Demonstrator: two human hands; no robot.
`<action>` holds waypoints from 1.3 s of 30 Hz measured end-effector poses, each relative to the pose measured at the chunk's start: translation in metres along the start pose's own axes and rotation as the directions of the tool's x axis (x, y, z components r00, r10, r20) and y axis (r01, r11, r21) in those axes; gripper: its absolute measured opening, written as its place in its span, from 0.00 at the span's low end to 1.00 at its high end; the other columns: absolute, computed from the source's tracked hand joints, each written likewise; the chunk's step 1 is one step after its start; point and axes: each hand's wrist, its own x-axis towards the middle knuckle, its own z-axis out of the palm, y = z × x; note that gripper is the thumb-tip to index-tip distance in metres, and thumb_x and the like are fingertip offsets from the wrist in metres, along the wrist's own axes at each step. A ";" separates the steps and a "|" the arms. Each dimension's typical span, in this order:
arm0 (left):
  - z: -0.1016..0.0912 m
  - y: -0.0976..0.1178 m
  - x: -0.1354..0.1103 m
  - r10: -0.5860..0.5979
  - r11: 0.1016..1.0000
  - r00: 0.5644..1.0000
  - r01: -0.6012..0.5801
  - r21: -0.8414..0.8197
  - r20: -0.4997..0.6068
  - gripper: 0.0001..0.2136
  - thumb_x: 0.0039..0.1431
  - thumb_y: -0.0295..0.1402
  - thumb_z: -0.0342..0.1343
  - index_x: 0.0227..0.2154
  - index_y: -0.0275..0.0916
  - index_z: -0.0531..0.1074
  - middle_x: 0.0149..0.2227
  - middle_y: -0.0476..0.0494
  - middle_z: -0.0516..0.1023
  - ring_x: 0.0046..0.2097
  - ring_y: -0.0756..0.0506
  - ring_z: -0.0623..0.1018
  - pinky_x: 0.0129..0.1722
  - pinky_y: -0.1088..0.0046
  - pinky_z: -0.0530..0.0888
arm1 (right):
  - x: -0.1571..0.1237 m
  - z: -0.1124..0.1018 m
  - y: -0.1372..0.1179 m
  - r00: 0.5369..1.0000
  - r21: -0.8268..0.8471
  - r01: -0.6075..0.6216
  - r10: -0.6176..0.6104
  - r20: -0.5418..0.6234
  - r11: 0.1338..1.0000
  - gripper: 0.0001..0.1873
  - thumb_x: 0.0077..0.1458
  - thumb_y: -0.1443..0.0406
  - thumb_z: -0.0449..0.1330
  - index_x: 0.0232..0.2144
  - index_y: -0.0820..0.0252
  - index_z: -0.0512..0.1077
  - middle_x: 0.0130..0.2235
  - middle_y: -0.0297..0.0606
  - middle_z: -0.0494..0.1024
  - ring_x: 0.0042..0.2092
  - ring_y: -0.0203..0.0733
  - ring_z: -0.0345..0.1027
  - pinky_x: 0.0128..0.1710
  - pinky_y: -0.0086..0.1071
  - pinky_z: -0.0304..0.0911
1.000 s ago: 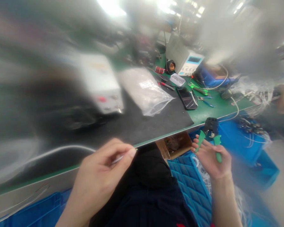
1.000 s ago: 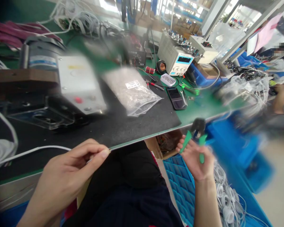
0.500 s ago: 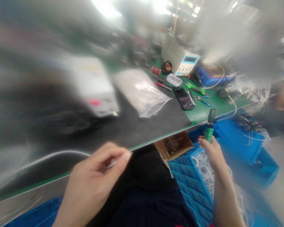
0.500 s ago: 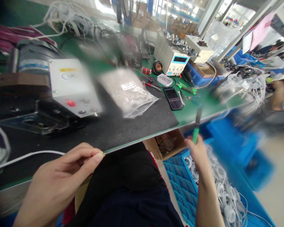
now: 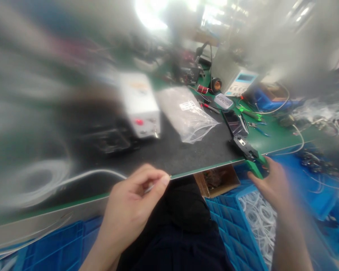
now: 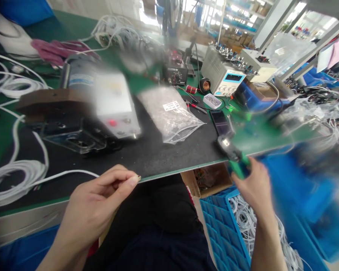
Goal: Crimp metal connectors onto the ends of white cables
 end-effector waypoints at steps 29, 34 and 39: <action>0.008 -0.002 0.000 -0.015 0.990 0.999 0.010 -0.139 -0.034 0.07 0.72 0.33 0.62 0.35 0.43 0.81 0.35 0.50 0.77 0.37 0.49 0.76 0.37 0.73 0.70 | 0.089 0.074 -0.211 0.873 0.072 0.488 -0.484 -0.062 0.870 0.15 0.70 0.61 0.60 0.48 0.62 0.85 0.42 0.52 0.84 0.47 0.61 0.72 0.50 0.48 0.66; 0.010 -0.002 0.001 -0.019 0.989 0.999 0.012 -0.145 -0.050 0.07 0.72 0.31 0.62 0.35 0.43 0.81 0.34 0.51 0.76 0.35 0.50 0.75 0.36 0.73 0.69 | 0.089 0.076 -0.218 0.902 0.154 0.432 -0.423 -0.088 0.889 0.12 0.68 0.61 0.63 0.44 0.57 0.86 0.43 0.48 0.85 0.48 0.58 0.74 0.50 0.45 0.65; 0.010 0.000 0.001 -0.029 0.989 0.998 0.021 -0.144 -0.057 0.07 0.70 0.30 0.62 0.34 0.43 0.81 0.33 0.51 0.76 0.34 0.50 0.75 0.35 0.73 0.68 | 0.073 0.059 -0.215 0.935 0.334 0.355 -0.333 -0.122 0.873 0.11 0.67 0.60 0.64 0.41 0.58 0.86 0.42 0.45 0.85 0.43 0.53 0.75 0.49 0.44 0.67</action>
